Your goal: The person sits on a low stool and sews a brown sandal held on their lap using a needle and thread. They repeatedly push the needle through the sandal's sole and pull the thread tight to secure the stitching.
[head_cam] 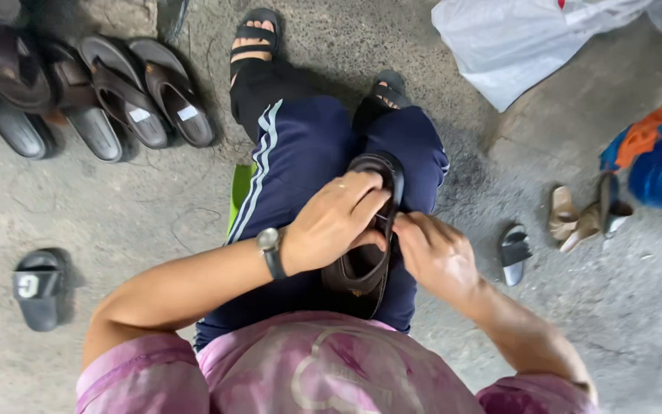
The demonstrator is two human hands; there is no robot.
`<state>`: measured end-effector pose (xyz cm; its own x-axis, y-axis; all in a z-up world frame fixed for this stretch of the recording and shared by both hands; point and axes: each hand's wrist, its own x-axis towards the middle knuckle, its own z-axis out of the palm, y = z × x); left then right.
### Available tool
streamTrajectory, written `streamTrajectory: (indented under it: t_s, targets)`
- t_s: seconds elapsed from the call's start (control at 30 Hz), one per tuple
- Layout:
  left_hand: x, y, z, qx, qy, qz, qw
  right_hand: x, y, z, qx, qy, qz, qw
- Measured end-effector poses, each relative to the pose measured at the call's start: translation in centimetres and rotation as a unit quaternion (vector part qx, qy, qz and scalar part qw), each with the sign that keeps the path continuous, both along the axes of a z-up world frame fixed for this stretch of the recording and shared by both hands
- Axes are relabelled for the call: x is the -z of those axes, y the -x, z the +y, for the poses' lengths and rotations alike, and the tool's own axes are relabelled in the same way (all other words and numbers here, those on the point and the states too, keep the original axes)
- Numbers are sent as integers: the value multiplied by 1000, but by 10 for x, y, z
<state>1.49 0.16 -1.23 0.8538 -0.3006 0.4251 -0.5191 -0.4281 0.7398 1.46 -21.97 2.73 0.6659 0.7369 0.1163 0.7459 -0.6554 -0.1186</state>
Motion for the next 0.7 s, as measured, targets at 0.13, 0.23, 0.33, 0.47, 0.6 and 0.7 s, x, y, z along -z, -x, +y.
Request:
streamTrajectory:
  t_s: [0.13,0.23,0.33,0.47,0.6,0.7]
  targets:
    - [-25,7,24,24,71,76,994,-17,-3,-6,-8,-40,61,997]
    - [-42,6,29,196,461,424,755,-11,1,-12,0,-61,74,995]
    - [-18,7,13,159,394,332,842,3,9,-20,17,-87,77,993]
    - [-12,9,3,114,129,316,933,-9,7,-10,42,-139,79,986]
    - [-20,5,10,151,105,370,911,-31,-6,-11,15,-114,132,985]
    - [-21,5,0,132,86,216,964,-39,-8,-24,16,-35,184,982]
